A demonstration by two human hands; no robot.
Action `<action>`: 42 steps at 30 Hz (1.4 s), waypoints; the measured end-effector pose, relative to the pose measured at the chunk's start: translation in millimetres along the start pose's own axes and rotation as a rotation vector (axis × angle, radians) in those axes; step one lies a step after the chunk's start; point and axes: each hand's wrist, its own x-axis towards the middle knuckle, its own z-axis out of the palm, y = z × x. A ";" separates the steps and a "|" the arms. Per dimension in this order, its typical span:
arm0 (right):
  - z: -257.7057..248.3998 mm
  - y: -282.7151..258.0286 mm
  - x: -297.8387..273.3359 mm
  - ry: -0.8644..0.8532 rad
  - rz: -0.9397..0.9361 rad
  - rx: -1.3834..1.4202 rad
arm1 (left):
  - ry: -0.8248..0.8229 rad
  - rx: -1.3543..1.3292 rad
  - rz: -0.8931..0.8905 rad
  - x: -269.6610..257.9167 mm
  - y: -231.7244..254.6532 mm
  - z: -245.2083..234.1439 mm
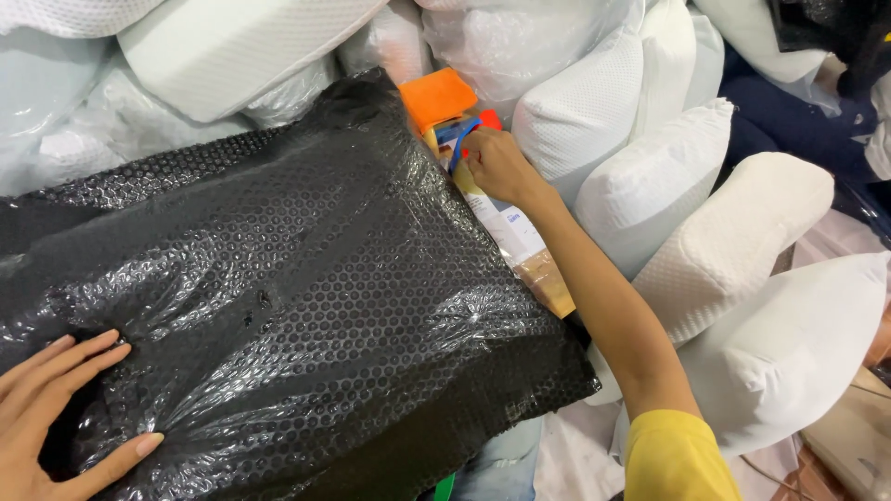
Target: Wrapping a package with black bubble wrap and sealing it using a tape dispenser.
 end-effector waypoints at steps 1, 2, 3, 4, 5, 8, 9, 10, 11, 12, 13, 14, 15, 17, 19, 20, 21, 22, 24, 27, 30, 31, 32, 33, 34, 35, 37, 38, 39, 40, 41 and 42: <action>4.4 2.5 0.7 0.015 0.014 0.012 | 0.002 0.001 0.007 -0.1 -0.3 -0.5; 2.7 1.3 2.1 0.014 0.012 0.012 | 0.003 0.001 0.005 0.2 -0.4 -1.1; 1.0 0.0 3.5 -0.018 0.039 0.017 | -0.002 0.001 0.001 0.5 -0.4 -1.7; -1.1 -0.9 3.3 -0.051 0.068 0.021 | -0.009 0.001 -0.001 1.1 -0.3 -1.9; -1.5 -0.8 4.4 -0.051 0.069 0.020 | -0.009 -0.001 -0.001 0.3 -1.7 -0.7; -4.4 0.8 6.6 -0.095 0.082 0.004 | -0.021 0.030 -0.016 -0.3 -3.4 2.2; -4.8 1.7 6.7 -0.115 0.071 -0.023 | 0.002 0.021 0.006 -0.5 -2.6 2.1; -4.7 2.2 6.6 -0.136 0.059 -0.049 | 0.025 0.013 0.026 -1.6 -1.5 2.0; -3.9 3.9 6.5 -0.137 0.058 -0.051 | 0.026 0.011 0.025 -1.0 0.8 0.8; -2.6 5.4 6.2 -0.159 0.057 -0.071 | 0.022 0.009 0.014 -0.6 3.0 -0.6; -1.3 6.9 5.8 -0.181 0.056 -0.091 | 0.017 0.007 0.003 -0.2 5.1 -2.0; -2.3 3.1 5.2 -0.182 0.056 -0.092 | 0.017 0.006 0.003 -0.6 5.5 -1.6; -3.3 -0.7 4.5 -0.215 0.075 -0.104 | 0.016 0.006 -0.005 -1.1 5.8 -1.2; -8.1 -10.0 4.6 -0.245 0.092 -0.118 | 0.019 0.006 -0.011 -0.1 6.5 -1.8; -13.8 -21.0 2.7 -0.283 0.091 -0.152 | -0.006 -0.003 -0.035 0.6 7.5 -2.8; -12.3 -19.3 2.6 -0.283 0.090 -0.153 | -0.005 -0.004 -0.035 0.4 5.8 -1.7; -10.8 -17.6 2.5 -0.271 0.057 -0.189 | -0.007 0.006 -0.025 0.4 4.1 -0.6; -9.1 -15.8 2.1 -0.258 0.025 -0.224 | -0.009 0.016 -0.014 0.5 2.3 0.4; -10.9 -18.6 1.1 -0.263 0.020 -0.250 | -0.003 -0.006 -0.027 0.0 6.3 -1.6; -12.2 -19.7 -0.5 -0.268 0.006 -0.298 | -0.014 -0.001 -0.042 0.4 4.7 -0.5; -12.6 -19.9 -0.2 -0.269 -0.017 -0.335 | -0.018 0.014 -0.041 0.2 4.6 -0.8; -12.8 -19.8 -0.4 -0.272 -0.029 -0.351 | -0.007 0.001 -0.037 -0.2 5.6 -1.0; -11.3 -16.6 -0.6 -0.271 -0.027 -0.351 | -0.007 0.001 -0.035 0.0 5.5 -1.1; -9.8 -13.4 -0.8 -0.255 -0.047 -0.343 | -0.004 0.006 -0.030 0.2 5.3 -1.0; -8.2 -10.3 -0.9 -0.240 -0.067 -0.335 | 0.000 0.010 -0.027 -0.3 5.4 -0.7; -11.2 -15.5 -1.3 -0.241 -0.067 -0.336 | 0.000 0.010 -0.027 -0.1 4.9 -0.7; -17.2 -25.9 -2.5 -0.293 -0.034 -0.385 | -0.015 0.010 -0.032 0.3 3.9 -0.6; -16.3 -25.5 -2.5 -0.294 -0.034 -0.384 | -0.017 0.009 -0.032 0.0 3.6 0.0; -15.4 -25.1 -2.5 -0.317 -0.027 -0.414 | -0.014 0.013 -0.027 -0.3 3.4 0.5; -14.7 -24.7 -2.5 -0.338 -0.021 -0.443 | -0.011 0.016 -0.021 -0.3 3.2 1.0; -13.5 -23.4 -2.0 -0.338 -0.020 -0.443 | -0.012 0.016 -0.020 -0.3 3.5 0.8; -12.1 -22.2 -1.2 -0.327 -0.037 -0.462 | -0.006 0.020 -0.015 -0.4 3.8 0.6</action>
